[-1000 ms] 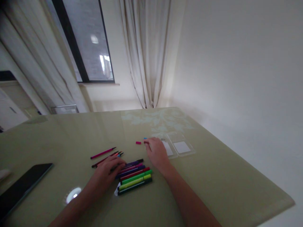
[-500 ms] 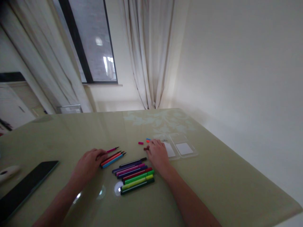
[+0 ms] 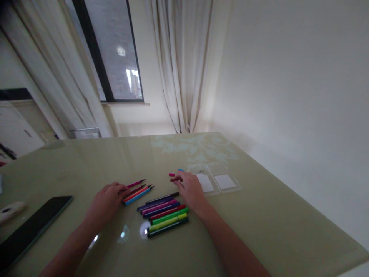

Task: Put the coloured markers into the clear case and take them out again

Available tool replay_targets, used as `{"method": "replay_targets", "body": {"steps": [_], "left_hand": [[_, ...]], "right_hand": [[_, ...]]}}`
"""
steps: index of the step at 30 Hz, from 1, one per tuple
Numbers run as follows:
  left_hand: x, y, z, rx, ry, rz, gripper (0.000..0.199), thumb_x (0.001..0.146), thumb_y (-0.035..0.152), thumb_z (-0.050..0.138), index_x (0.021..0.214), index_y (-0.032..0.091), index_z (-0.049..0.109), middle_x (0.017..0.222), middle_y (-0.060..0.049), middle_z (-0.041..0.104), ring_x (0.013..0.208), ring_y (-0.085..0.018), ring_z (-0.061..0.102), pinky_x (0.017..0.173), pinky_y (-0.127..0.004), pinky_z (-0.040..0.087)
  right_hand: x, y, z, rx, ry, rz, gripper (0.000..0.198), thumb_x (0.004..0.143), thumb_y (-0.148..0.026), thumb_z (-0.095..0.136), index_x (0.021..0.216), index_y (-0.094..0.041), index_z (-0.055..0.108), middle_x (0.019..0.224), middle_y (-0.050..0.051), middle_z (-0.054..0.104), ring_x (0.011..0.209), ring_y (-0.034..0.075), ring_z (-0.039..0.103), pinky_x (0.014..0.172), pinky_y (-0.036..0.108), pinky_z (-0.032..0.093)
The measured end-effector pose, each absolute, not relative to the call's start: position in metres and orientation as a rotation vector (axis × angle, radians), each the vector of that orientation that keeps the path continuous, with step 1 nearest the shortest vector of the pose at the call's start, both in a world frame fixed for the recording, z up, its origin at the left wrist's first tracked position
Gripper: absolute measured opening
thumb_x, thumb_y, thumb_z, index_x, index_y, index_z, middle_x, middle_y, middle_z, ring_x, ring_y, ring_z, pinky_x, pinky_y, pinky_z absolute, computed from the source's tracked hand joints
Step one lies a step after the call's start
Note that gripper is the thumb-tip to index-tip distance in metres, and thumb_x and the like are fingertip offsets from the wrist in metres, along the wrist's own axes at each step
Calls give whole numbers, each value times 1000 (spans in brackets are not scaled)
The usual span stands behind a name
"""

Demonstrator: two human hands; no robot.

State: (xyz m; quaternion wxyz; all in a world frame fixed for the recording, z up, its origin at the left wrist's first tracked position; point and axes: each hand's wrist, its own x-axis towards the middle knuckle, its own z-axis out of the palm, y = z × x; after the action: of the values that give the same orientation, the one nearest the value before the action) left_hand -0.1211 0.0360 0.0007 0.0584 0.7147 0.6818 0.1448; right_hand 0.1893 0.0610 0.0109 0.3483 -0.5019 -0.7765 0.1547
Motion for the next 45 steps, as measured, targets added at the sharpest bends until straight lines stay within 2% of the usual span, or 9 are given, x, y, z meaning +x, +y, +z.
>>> {"method": "replay_targets", "body": {"steps": [5,11,16,19,28,32,38,45], "left_hand": [[-117,35,2,2207,2052,396,37,99,33,42,101,23,77,107,-10,73,103,-27,66,94,-39,47],[-112,31,4,2202,2052,432,31,96,30,48,99,22,77,107,-11,74,105,-29,66,96,-41,47],[-97,30,9,2095,1823,757,34,99,39,43,108,23,72,111,-8,76,104,-27,68,94,-40,50],[-84,28,11,2066,1639,883,32,98,43,45,106,25,71,112,-6,77,105,-26,69,94,-40,51],[-75,25,7,2148,1563,931,28,97,38,48,104,26,72,110,-6,77,105,-27,69,95,-41,50],[-74,24,7,2160,1538,952,26,98,37,49,104,26,72,108,-5,77,103,-27,69,94,-41,50],[-67,20,6,2115,1450,1029,19,97,35,56,102,26,72,101,-2,77,94,-22,70,84,-33,53],[-62,18,6,2065,1368,1147,20,97,36,60,101,27,78,95,-1,79,87,-19,73,79,-28,54]], "right_hand": [[180,52,20,-1149,-1868,692,9,87,-18,70,93,-23,73,99,2,79,89,20,71,81,32,50],[176,48,25,-1154,-1832,697,9,85,-18,72,91,-24,76,94,2,80,85,20,70,75,30,49],[176,48,25,-1096,-1792,683,9,88,-21,72,93,-25,78,97,3,80,87,20,70,80,32,51],[176,48,24,-1071,-1770,665,10,89,-22,72,95,-26,79,98,3,80,88,20,70,79,32,51],[175,45,27,-1015,-1808,698,10,89,-24,73,96,-27,80,97,3,80,97,22,70,80,33,51],[175,45,26,-1026,-1812,655,10,89,-23,74,96,-27,80,98,3,80,87,20,70,78,32,51],[175,44,26,-1012,-1834,695,10,87,-26,75,96,-25,80,91,3,79,89,22,70,80,33,52],[176,46,24,-1018,-1787,800,8,84,-27,77,89,-24,82,81,2,78,72,18,65,72,31,50]]}}
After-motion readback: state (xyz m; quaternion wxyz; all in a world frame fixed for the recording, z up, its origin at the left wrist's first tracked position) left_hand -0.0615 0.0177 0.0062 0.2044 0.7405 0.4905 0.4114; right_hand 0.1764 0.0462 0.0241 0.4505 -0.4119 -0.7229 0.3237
